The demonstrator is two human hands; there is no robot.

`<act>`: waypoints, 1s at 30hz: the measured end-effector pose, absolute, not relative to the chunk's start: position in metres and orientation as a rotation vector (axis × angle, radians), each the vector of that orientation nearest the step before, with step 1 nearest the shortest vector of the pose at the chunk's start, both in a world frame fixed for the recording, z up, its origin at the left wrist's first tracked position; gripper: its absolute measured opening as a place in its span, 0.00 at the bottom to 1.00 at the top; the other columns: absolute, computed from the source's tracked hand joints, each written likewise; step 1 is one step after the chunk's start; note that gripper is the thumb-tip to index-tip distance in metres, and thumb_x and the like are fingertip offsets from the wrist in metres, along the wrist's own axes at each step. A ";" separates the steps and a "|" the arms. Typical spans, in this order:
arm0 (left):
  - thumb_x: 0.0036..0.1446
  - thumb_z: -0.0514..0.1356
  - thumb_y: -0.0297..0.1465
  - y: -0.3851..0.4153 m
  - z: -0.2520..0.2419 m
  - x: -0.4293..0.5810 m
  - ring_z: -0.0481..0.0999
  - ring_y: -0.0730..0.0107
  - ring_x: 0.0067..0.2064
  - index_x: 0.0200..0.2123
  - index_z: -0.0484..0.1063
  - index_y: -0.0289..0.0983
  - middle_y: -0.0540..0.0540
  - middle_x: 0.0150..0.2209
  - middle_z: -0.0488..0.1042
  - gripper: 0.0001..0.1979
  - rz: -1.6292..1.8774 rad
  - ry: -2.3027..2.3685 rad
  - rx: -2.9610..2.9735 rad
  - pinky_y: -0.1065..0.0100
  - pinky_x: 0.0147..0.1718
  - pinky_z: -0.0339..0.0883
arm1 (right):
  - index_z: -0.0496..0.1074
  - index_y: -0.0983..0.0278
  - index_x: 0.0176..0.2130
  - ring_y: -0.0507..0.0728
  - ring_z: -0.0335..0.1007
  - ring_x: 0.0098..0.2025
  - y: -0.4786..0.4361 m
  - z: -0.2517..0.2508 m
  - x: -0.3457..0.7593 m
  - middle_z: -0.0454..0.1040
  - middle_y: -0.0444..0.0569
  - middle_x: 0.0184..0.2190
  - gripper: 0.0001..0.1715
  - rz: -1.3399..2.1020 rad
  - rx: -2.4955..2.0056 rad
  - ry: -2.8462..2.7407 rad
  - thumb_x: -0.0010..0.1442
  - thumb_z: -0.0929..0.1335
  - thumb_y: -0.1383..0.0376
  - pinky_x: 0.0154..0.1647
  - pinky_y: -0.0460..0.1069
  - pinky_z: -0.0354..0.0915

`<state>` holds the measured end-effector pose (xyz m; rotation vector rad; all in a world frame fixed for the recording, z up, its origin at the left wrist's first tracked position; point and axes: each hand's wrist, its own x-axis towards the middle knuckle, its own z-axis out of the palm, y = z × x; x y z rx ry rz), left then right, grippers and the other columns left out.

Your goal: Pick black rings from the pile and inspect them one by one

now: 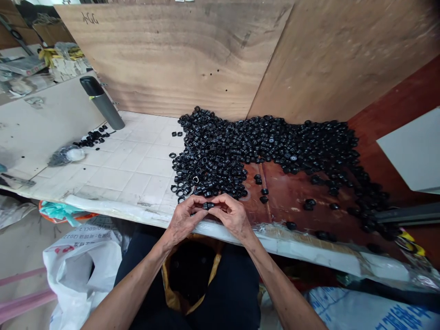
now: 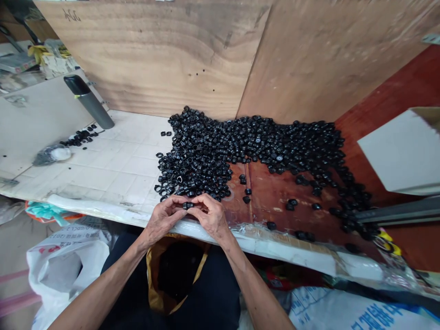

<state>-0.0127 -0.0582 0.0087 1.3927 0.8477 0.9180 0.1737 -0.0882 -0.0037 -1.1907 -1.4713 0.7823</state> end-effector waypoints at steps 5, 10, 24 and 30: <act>0.60 0.66 0.33 -0.058 0.004 -0.013 0.80 0.67 0.43 0.45 0.75 0.37 0.42 0.50 0.75 0.11 0.937 0.825 1.433 0.65 0.46 0.76 | 0.79 0.61 0.39 0.56 0.77 0.37 -0.088 -0.007 0.172 0.80 0.49 0.37 0.06 0.726 -1.214 -1.514 0.62 0.73 0.62 0.38 0.48 0.71; 0.61 0.65 0.34 -0.057 0.001 -0.014 0.80 0.66 0.43 0.45 0.75 0.37 0.43 0.47 0.76 0.11 0.938 0.792 1.504 0.64 0.45 0.77 | 0.76 0.62 0.34 0.53 0.71 0.25 -0.088 -0.012 0.170 0.75 0.45 0.25 0.12 0.687 -1.298 -1.589 0.65 0.72 0.57 0.28 0.46 0.65; 0.61 0.65 0.34 -0.059 0.002 -0.014 0.80 0.64 0.46 0.45 0.75 0.37 0.42 0.50 0.76 0.11 0.941 0.801 1.448 0.62 0.49 0.76 | 0.76 0.61 0.43 0.56 0.72 0.32 -0.094 -0.003 0.168 0.78 0.49 0.34 0.09 0.566 -1.229 -1.696 0.67 0.67 0.61 0.36 0.49 0.68; 0.60 0.65 0.34 -0.060 0.002 -0.014 0.79 0.65 0.45 0.45 0.76 0.37 0.42 0.48 0.76 0.11 0.944 0.846 1.490 0.64 0.47 0.76 | 0.72 0.62 0.25 0.53 0.63 0.23 -0.091 -0.003 0.167 0.68 0.44 0.21 0.21 0.504 -1.310 -1.703 0.68 0.65 0.58 0.29 0.48 0.61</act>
